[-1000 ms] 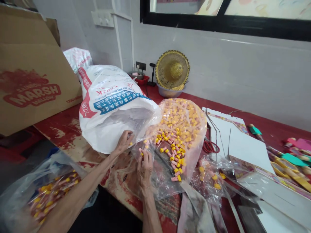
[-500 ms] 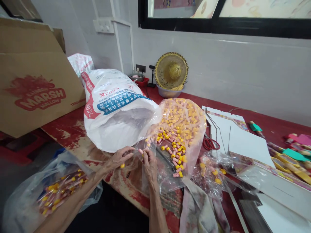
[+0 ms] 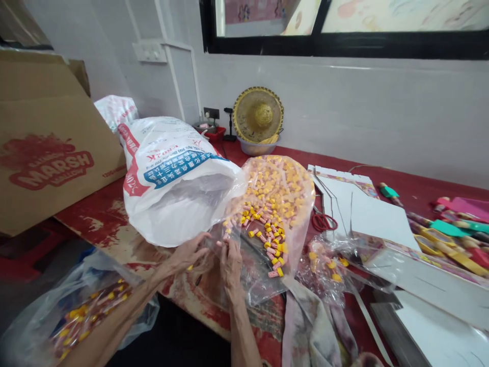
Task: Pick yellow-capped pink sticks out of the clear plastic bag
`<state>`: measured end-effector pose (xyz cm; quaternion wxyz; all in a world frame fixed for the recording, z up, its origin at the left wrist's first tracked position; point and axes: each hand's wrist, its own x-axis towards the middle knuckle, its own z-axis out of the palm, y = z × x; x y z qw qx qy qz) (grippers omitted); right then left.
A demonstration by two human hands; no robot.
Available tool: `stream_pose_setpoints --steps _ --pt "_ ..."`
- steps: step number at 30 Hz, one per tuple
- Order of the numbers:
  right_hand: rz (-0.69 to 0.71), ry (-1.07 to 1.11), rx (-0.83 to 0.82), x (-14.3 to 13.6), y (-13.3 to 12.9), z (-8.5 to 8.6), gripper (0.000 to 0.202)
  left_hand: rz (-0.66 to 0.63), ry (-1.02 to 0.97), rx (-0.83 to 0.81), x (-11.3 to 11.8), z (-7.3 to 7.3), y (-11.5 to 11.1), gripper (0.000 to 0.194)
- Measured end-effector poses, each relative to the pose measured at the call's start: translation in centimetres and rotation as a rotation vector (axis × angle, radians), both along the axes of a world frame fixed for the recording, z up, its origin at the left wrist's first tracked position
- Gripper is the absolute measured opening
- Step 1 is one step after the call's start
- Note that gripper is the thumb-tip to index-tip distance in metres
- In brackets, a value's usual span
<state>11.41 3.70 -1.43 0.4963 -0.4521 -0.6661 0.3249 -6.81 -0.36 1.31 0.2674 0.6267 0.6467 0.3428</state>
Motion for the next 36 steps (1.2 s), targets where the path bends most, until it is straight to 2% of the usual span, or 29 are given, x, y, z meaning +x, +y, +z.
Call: stream_pose_setpoints --steps 2,4,6,8,10,13,16,19,21,25,27,29,33,36 --pt "-0.014 0.093 -0.074 0.0 -0.1 1.0 0.029 0.207 -0.336 0.008 -0.3 1.2 0.6 0.037" --pt "0.035 0.158 -0.170 -0.1 -0.3 1.8 0.029 0.368 -0.646 0.042 -0.2 2.2 0.8 0.054" --pt "0.132 0.217 -0.266 -0.4 -0.5 2.0 0.030 0.391 -0.845 0.048 0.4 2.8 0.8 0.069" --pt "0.206 0.272 -0.325 -0.8 -0.6 1.7 0.032 0.322 -0.914 -0.011 1.4 2.8 0.6 0.076" --pt "0.217 0.312 -0.340 -1.1 -0.5 1.2 0.033 0.255 -0.874 -0.102 2.4 2.3 0.5 0.073" --pt "0.166 0.319 -0.356 -0.7 0.0 0.6 0.031 0.234 -0.664 -0.146 3.2 1.2 0.3 0.056" --pt "0.113 0.247 -0.348 0.1 0.3 0.5 0.029 0.227 -0.363 -0.026 3.4 0.5 0.0 0.031" --pt "0.008 0.149 -0.225 0.8 0.3 0.4 0.027 0.114 -0.059 0.081 4.0 0.4 -0.2 0.013" --pt "-0.090 0.094 -0.127 1.1 0.3 0.1 0.027 -0.008 0.137 0.110 4.9 0.3 0.0 0.010" --pt "-0.285 -0.023 0.050 1.5 1.4 -1.2 0.032 -0.193 0.426 0.066 6.9 0.4 1.5 0.020" --pt "-0.368 -0.138 0.118 1.6 2.4 -2.0 0.037 -0.203 0.435 0.038 7.1 0.5 2.3 0.018" --pt "-0.409 -0.256 0.164 1.5 3.3 -2.6 0.042 -0.168 0.353 0.037 6.6 0.5 2.7 0.013" --pt "-0.351 -0.347 0.201 1.6 4.0 -3.0 0.040 -0.058 0.136 0.069 5.1 0.5 2.2 0.006" --pt "-0.354 -0.322 0.154 1.9 4.0 -2.5 0.033 0.006 0.111 0.119 4.7 0.7 1.2 0.009"
